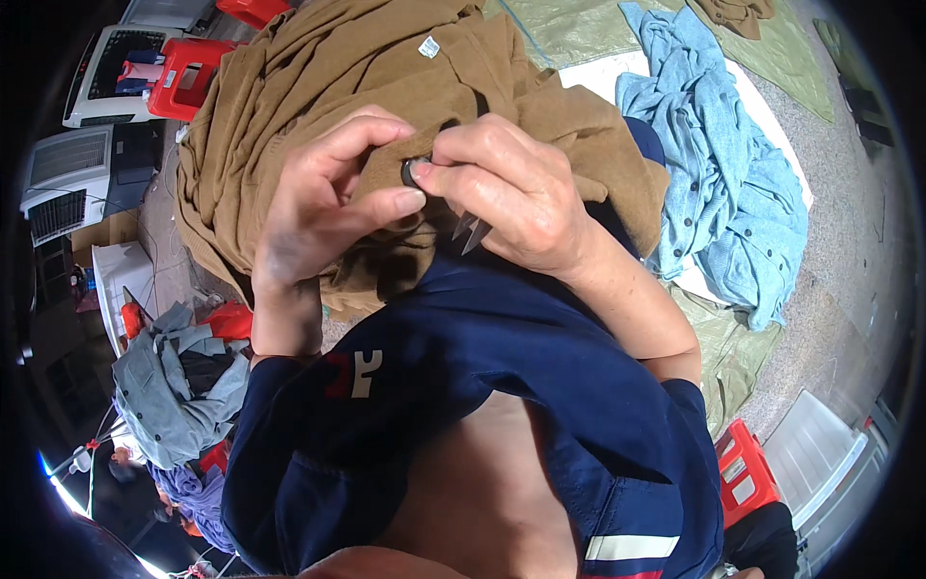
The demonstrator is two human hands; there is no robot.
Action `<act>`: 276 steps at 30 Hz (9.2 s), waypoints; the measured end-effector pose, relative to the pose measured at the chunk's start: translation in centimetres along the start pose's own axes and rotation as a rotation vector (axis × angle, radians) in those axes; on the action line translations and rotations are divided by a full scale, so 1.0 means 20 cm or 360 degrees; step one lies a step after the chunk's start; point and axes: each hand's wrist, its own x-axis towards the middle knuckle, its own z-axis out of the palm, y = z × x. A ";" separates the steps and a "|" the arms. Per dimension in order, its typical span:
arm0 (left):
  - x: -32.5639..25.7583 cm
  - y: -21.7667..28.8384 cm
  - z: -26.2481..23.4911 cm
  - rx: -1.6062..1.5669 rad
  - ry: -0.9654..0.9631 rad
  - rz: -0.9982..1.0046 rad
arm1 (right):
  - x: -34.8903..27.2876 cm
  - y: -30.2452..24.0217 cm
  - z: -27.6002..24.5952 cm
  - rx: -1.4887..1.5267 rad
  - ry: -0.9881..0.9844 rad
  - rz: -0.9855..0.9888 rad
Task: Trimming loose threads and checking buttons on sweaters using a small tool.
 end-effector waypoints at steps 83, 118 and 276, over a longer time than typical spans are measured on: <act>-0.03 -0.28 0.23 0.0828 0.0613 0.0796 | 0.00 0.08 -0.22 -0.0251 -0.0687 0.0231; 0.01 -0.20 0.10 0.0893 0.0669 0.0180 | -0.17 0.04 -0.13 0.0114 -0.0194 0.0679; -0.01 -0.03 0.03 -0.0047 0.0171 -0.0287 | 0.01 0.05 0.04 -0.0300 0.0281 -0.0267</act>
